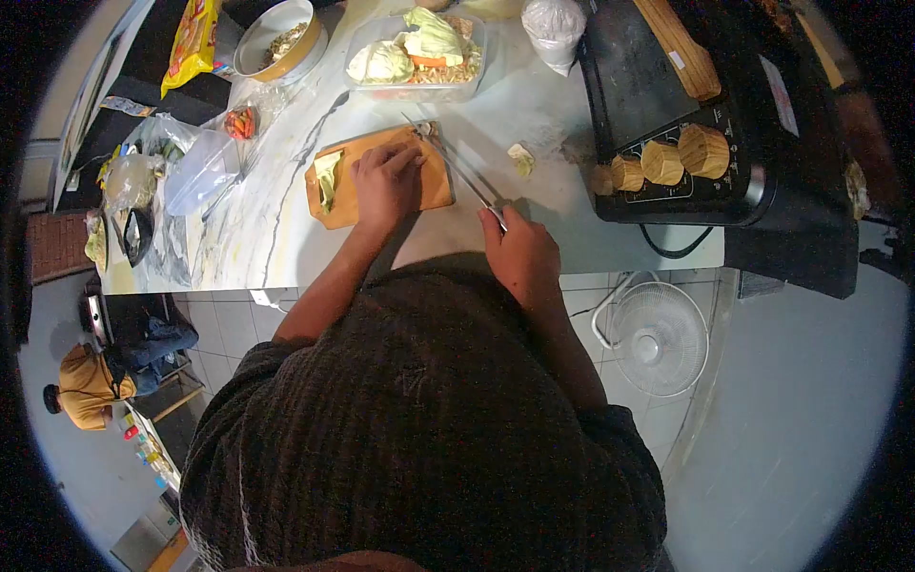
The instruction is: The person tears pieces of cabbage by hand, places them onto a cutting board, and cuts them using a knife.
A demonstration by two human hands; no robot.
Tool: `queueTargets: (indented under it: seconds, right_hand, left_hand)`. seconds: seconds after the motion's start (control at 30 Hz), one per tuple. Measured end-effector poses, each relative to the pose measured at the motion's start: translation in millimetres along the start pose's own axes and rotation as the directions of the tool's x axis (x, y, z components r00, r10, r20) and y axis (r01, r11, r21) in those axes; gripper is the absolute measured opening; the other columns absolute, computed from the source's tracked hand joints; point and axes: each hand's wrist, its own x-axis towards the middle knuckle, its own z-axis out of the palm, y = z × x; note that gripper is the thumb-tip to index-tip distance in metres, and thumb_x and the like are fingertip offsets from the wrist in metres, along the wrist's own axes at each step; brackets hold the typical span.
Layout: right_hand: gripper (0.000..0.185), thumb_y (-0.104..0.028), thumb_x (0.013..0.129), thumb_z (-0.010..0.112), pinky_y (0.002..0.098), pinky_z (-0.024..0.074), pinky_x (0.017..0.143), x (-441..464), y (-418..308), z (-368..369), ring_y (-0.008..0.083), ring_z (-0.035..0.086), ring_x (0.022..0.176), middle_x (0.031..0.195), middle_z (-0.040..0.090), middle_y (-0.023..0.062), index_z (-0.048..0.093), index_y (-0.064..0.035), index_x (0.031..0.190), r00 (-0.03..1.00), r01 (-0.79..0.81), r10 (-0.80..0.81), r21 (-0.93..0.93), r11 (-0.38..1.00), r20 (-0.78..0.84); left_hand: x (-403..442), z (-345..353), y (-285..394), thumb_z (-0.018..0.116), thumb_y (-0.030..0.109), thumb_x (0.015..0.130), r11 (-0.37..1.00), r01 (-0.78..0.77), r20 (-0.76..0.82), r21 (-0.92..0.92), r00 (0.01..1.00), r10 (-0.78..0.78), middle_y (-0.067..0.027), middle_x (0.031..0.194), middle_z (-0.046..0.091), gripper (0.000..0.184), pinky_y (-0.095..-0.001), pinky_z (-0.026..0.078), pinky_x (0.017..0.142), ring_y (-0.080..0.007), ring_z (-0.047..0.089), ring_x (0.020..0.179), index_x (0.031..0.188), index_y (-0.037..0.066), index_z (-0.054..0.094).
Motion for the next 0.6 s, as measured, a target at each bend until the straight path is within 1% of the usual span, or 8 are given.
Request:
queueTargets:
  seconds: [0.03, 0.17, 0.23, 0.37, 0.43, 0.57, 0.6]
  right_hand:
    - [0.046, -0.049, 0.101, 0.051, 0.0558, 0.0523, 0.074, 0.4, 0.5, 0.6, 0.0482, 0.067, 0.083, 0.081, 0.068, 0.0256, 0.064, -0.0064, 0.094, 1.0, 0.001, -0.001, -0.007, 1.0, -0.006]
    - [0.046, -0.05, 0.101, 0.051, 0.0554, 0.0526, 0.075, 3.0, 1.1, 0.7, 0.048, 0.067, 0.084, 0.082, 0.069, 0.0254, 0.065, -0.0068, 0.093, 1.0, -0.028, 0.028, -0.017, 0.999, 0.01]
    - [0.046, -0.05, 0.102, 0.051, 0.0554, 0.0525, 0.075, 2.4, 1.8, -0.3, 0.0475, 0.067, 0.084, 0.082, 0.069, 0.0253, 0.065, -0.0069, 0.094, 1.0, -0.02, 0.02, -0.017, 1.0, 0.003]
    - [0.046, -0.05, 0.102, 0.051, 0.0556, 0.0524, 0.074, 0.1, 4.8, -2.3, 0.0473, 0.067, 0.084, 0.082, 0.068, 0.0258, 0.064, -0.0067, 0.094, 1.0, -0.005, 0.005, 0.002, 1.0, -0.014]
    - [0.045, -0.049, 0.102, 0.051, 0.056, 0.052, 0.074, -0.1, 8.4, -2.2, 0.0475, 0.067, 0.084, 0.081, 0.068, 0.0255, 0.064, -0.0063, 0.095, 1.0, -0.01, 0.011, 0.039, 0.999, -0.014]
    - [0.044, -0.048, 0.102, 0.051, 0.0558, 0.0518, 0.075, -1.1, 8.2, -6.3, 0.0477, 0.067, 0.085, 0.082, 0.068, 0.025, 0.064, -0.0062, 0.095, 0.998, -0.064, 0.064, 0.055, 0.996, 0.014]
    - [0.043, -0.046, 0.102, 0.054, 0.0523, 0.0502, 0.072, -0.6, 9.8, -5.3, 0.0481, 0.065, 0.084, 0.082, 0.067, 0.0251, 0.063, -0.0043, 0.094, 0.998, -0.061, 0.061, 0.079, 0.995, 0.003]
  left_hand:
    - [-0.9, 2.2, -2.9, 0.076, 0.023, 0.085, 1.0, -0.005, -0.025, -0.022, 1.0, 0.005, -0.0021, 0.09, 0.066, 0.017, -0.042, 0.039, 0.082, -0.0247, 0.06, 0.093, 0.1, 0.016, 0.077]
    - [-1.7, -0.2, -3.8, 0.075, 0.022, 0.086, 0.999, -0.03, -0.054, 0.027, 0.998, 0.031, -0.002, 0.089, 0.067, 0.013, -0.0423, 0.039, 0.082, -0.0249, 0.059, 0.091, 0.097, 0.015, 0.075]
    - [-2.7, 6.5, -8.1, 0.074, 0.022, 0.085, 0.992, -0.058, -0.101, 0.112, 0.992, 0.069, -0.0023, 0.089, 0.066, 0.008, -0.0425, 0.039, 0.081, -0.0249, 0.059, 0.09, 0.09, 0.015, 0.072]
    - [-3.1, -2.6, -1.7, 0.072, 0.02, 0.086, 0.984, -0.067, -0.105, 0.163, 0.991, 0.085, -0.003, 0.088, 0.065, 0.007, -0.043, 0.039, 0.082, -0.0256, 0.059, 0.091, 0.089, 0.015, 0.069]
    - [-3.3, -7.8, -1.2, 0.072, 0.019, 0.085, 0.969, -0.122, -0.048, 0.216, 0.99, 0.135, -0.0042, 0.087, 0.064, 0.009, -0.0436, 0.038, 0.083, -0.0269, 0.058, 0.09, 0.092, 0.014, 0.068]
    - [-3.5, -11.1, -3.0, 0.071, 0.02, 0.087, 0.982, -0.115, 0.013, 0.151, 0.993, 0.115, -0.0054, 0.09, 0.065, 0.012, -0.0433, 0.037, 0.083, -0.0278, 0.059, 0.092, 0.096, 0.014, 0.068]
    - [-0.1, -12.8, -2.5, 0.071, 0.02, 0.088, 0.993, -0.104, -0.02, 0.057, 0.994, 0.105, -0.0062, 0.09, 0.066, 0.01, -0.0433, 0.038, 0.084, -0.0281, 0.06, 0.092, 0.095, 0.012, 0.068]
